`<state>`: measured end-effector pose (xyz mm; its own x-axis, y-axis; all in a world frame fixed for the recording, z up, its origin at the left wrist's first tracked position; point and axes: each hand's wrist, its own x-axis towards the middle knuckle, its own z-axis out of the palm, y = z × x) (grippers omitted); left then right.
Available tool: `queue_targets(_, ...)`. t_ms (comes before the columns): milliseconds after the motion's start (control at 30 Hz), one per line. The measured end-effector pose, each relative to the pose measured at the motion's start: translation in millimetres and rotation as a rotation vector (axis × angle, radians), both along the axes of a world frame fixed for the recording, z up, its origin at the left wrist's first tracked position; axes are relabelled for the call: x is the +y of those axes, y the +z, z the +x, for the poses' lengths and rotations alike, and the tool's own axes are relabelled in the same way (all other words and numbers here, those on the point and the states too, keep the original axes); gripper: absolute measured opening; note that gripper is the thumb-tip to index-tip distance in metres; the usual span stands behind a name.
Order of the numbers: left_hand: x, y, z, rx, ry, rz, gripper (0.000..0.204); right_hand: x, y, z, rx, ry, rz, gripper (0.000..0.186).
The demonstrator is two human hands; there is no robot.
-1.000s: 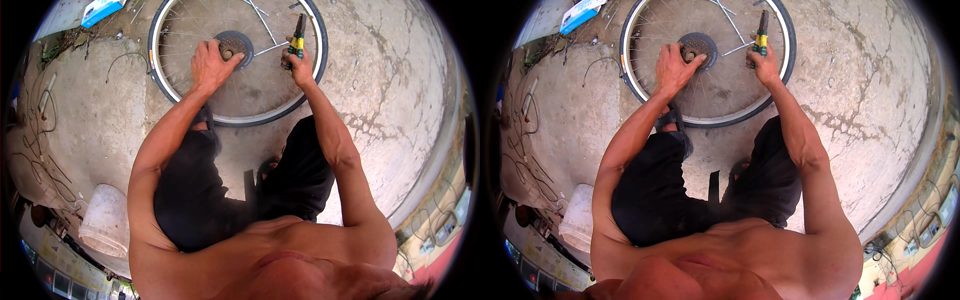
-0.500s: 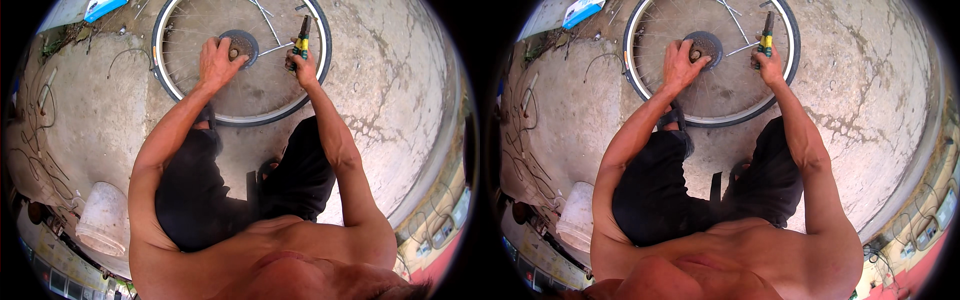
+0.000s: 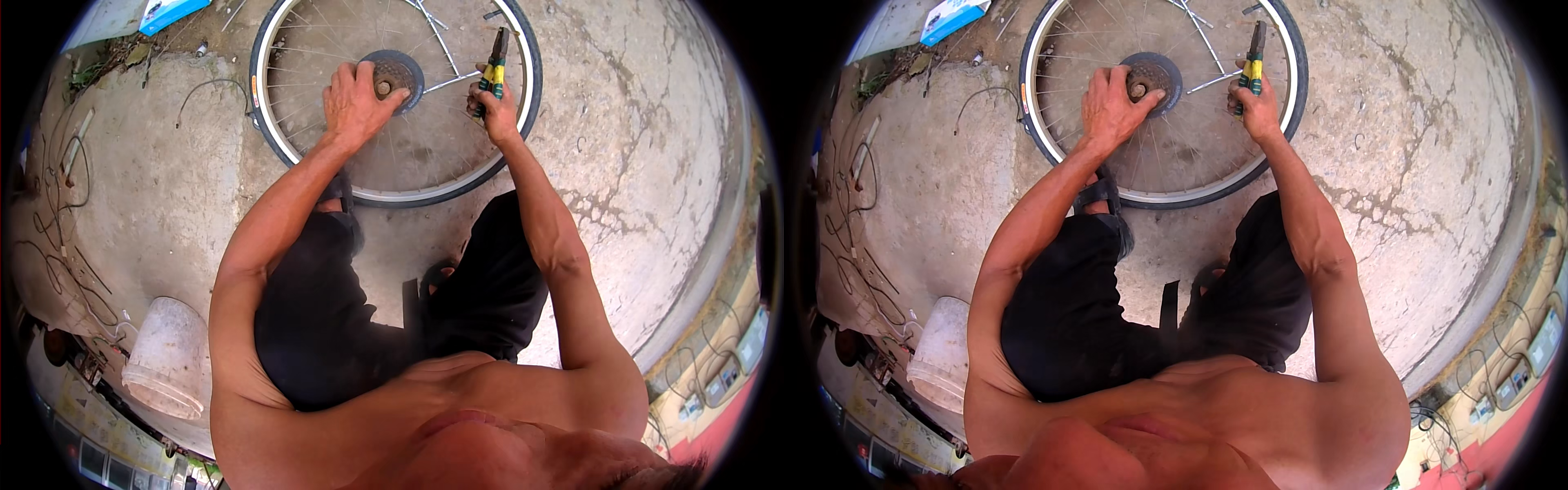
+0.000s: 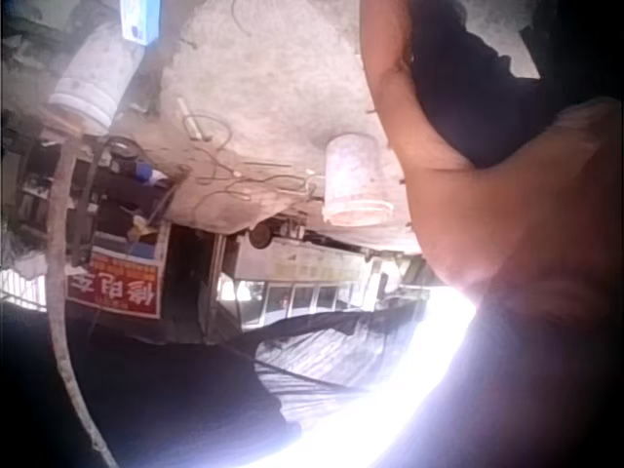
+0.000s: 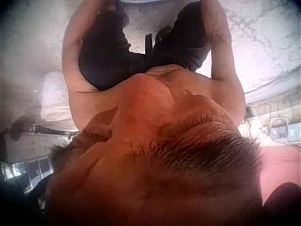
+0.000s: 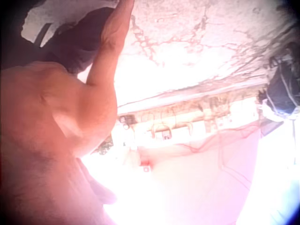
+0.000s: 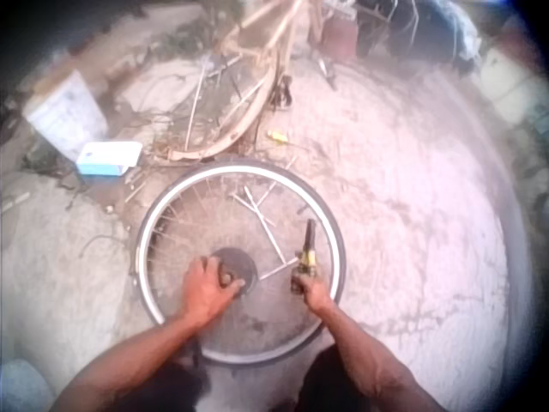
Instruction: The person repairs a bicycle wheel by gripping a component on the wheel hub with pliers, tapping it with a hammer, and removing the part by hand.
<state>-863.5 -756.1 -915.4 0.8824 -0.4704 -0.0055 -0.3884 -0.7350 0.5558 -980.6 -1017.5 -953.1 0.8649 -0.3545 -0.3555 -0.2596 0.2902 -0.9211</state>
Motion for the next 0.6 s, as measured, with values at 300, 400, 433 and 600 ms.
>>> queue_targets(300,5.2,-9.0,5.1,-0.028,-0.064,-0.082,0.061,3.3,5.8,0.9,-0.003,0.004,0.02,0.053)
queue_targets(400,4.9,-7.0,3.7,-0.034,-0.06,-0.077,0.061,1.9,4.7,0.1,0.002,-0.001,0.019,0.053)
queue_targets(433,4.6,-6.7,2.8,-0.034,-0.055,-0.067,0.061,1.1,3.8,0.0,0.003,-0.001,0.014,0.052)
queue_targets(600,4.4,-9.1,1.1,-0.051,-0.049,-0.062,0.061,1.2,2.1,0.6,-0.012,0.008,0.012,0.052)
